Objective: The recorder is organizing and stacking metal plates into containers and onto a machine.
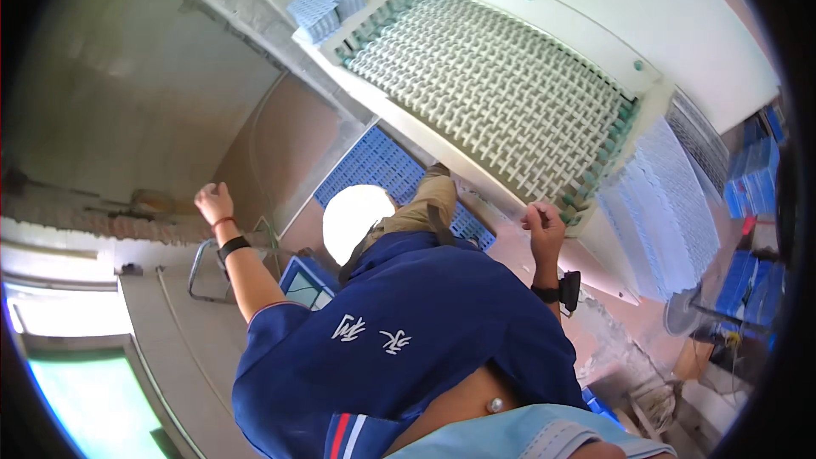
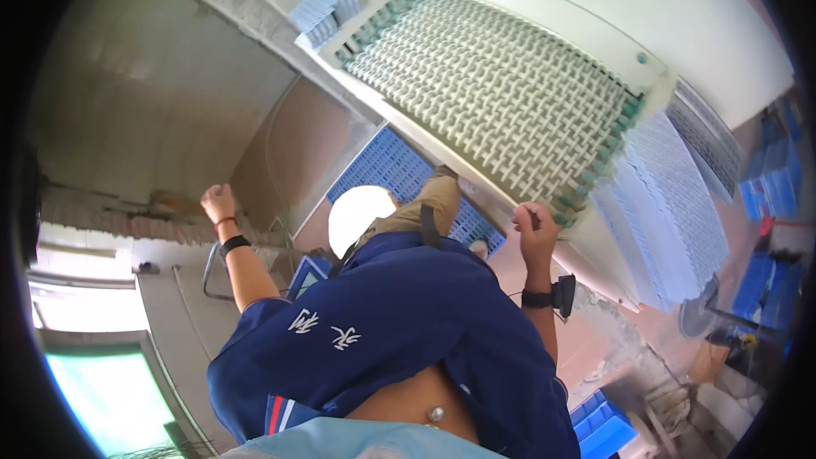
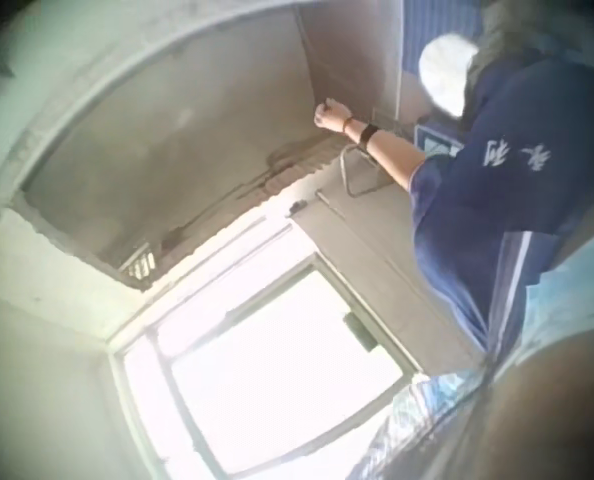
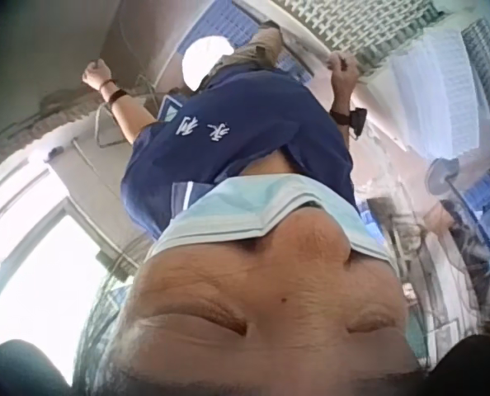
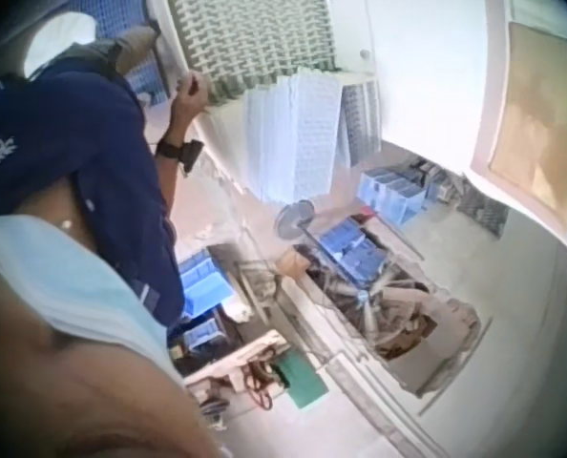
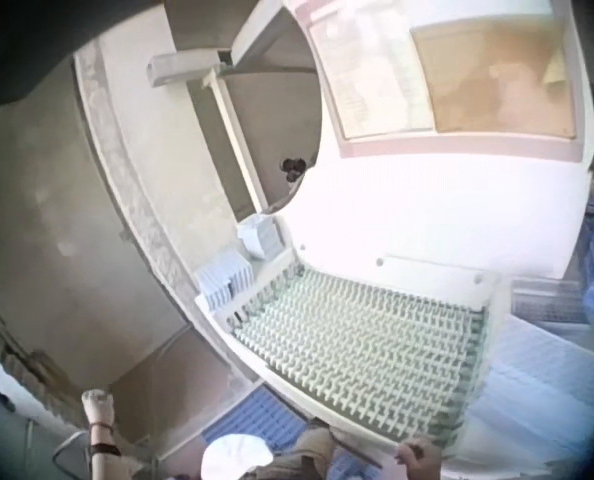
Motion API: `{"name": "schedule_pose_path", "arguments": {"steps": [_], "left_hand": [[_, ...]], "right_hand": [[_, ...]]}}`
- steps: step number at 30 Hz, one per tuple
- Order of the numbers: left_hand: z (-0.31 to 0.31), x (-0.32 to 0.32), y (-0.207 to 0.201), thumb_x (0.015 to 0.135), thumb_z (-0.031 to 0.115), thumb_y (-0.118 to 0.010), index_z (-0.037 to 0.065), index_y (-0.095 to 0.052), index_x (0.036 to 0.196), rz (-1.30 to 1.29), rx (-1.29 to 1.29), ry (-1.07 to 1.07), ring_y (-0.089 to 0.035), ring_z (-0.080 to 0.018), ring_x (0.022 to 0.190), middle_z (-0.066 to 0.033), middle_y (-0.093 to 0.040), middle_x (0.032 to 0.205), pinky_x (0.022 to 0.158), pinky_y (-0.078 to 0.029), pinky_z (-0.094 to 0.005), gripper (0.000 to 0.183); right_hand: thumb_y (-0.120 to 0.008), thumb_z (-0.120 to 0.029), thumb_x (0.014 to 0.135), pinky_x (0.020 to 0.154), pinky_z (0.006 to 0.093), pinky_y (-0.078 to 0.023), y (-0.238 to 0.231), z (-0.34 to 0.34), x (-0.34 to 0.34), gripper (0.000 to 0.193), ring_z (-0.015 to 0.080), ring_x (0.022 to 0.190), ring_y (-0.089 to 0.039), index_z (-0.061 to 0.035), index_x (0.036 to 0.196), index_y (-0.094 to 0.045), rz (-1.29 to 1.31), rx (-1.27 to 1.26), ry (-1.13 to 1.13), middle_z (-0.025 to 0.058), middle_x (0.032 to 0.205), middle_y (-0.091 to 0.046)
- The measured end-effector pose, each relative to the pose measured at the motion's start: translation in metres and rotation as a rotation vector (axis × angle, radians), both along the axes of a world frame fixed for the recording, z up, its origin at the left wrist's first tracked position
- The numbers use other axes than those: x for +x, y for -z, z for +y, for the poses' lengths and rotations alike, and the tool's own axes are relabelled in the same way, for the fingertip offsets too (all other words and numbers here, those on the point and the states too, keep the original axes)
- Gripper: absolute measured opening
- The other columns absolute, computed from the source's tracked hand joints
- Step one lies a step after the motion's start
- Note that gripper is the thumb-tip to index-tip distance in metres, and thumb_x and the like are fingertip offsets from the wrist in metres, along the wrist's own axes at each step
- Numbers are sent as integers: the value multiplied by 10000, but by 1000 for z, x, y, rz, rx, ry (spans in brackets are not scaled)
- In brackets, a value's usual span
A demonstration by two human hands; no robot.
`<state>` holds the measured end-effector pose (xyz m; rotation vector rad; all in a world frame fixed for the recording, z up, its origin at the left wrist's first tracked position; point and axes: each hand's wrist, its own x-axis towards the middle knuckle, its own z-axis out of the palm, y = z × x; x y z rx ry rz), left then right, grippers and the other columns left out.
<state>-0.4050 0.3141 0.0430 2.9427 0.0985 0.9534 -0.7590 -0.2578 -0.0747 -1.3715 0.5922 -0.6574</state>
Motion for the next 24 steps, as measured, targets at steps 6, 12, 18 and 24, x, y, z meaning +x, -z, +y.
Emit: {"name": "schedule_pose_path", "arguments": {"steps": [6,12,18,24], "left_hand": [[-102,-3,-119,799,281,-631,35,-572,1045,-247,255,103,-481,-339,1106,-228,-454,1208,845,-473,-415,353],[-227,11,-184,832,248,-596,55,-523,1125,-302,314,298,-538,-321,1056,-183,-372,1307,755,-524,-391,358],[-309,40,-196,806,224,-620,61,-552,1106,-372,437,632,-523,-291,1094,-160,-388,1323,755,-528,-362,349],[-358,84,-185,730,173,-675,66,-570,1057,-304,365,849,-581,-288,995,-139,-428,1298,734,-529,-339,359]], "right_hand": [[-604,-113,843,591,208,-456,-11,4,-8,106,78,671,-577,-17,886,-604,78,36,27,22,738,-611],[-584,-104,846,593,217,-458,-13,8,-16,93,88,679,-589,-14,871,-589,69,35,7,23,750,-611],[-602,-87,830,640,213,-445,-33,13,-8,95,79,702,-568,5,854,-598,136,83,62,34,755,-605],[-588,-91,836,667,254,-486,-50,22,-14,123,140,725,-603,25,875,-575,292,34,164,79,811,-612]]}}
